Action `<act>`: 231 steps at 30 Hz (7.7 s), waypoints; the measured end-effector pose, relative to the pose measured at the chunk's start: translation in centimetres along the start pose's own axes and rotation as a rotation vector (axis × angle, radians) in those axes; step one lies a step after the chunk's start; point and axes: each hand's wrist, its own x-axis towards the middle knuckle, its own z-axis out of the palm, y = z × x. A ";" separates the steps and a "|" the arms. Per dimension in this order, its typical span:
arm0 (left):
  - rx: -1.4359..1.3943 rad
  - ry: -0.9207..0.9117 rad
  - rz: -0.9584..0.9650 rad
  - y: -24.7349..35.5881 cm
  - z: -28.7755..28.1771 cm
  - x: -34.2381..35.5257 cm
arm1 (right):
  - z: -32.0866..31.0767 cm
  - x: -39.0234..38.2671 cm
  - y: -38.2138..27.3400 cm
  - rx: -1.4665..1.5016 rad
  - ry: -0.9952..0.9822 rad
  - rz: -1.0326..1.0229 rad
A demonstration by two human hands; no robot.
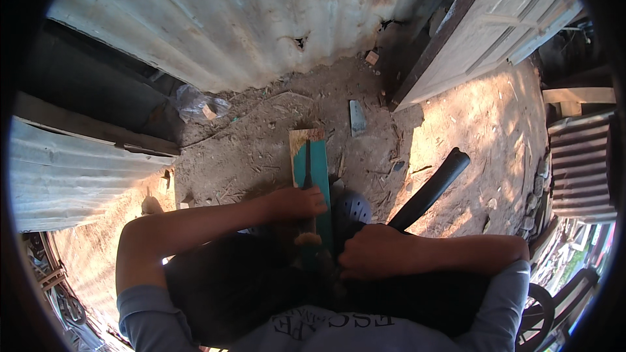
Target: The person uses a hammer and chisel to carve a small cylindrical wooden piece resting on a green board. They repeatedly strike the chisel to shape the wood, occasionally adjusting the piece's position.
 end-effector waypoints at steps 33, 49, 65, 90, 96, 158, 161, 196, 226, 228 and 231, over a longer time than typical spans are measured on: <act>-0.109 -0.040 0.003 0.1 -0.3 0.8 | 1.0 -0.5 -0.8 -0.061 0.223 -0.143; -0.088 -0.080 -0.017 0.6 -0.7 0.9 | 0.7 -0.2 -1.4 -0.083 0.205 -0.157; -0.136 -0.022 -0.031 0.4 -2.1 1.8 | -1.6 -0.8 -2.1 -0.003 0.062 -0.065; -0.195 -0.087 -0.027 -0.2 -1.7 1.9 | -2.0 -1.8 -1.3 0.038 -0.012 0.041; -0.184 -0.083 -0.048 0.2 -2.1 1.7 | -1.4 -1.7 -1.3 0.010 0.012 -0.054; 0.086 -0.091 0.037 -0.4 1.6 0.0 | 1.7 1.1 -1.4 0.000 0.044 -0.180; 0.143 -0.094 0.009 -0.7 1.5 -0.3 | 0.9 1.7 -0.8 -0.040 0.074 -0.132; -0.049 0.043 0.038 0.5 -1.2 2.1 | 0.4 -0.3 -1.4 -0.065 0.109 -0.141; -0.101 -0.065 -0.013 0.9 -1.1 3.0 | 0.9 -0.6 -0.1 -0.059 0.160 -0.090; -0.091 -0.077 -0.054 1.1 -1.5 2.8 | 1.0 -0.5 0.1 -0.065 0.190 -0.080; -0.074 -0.091 -0.089 0.9 -2.1 2.9 | 0.7 -0.6 0.2 -0.061 0.215 -0.085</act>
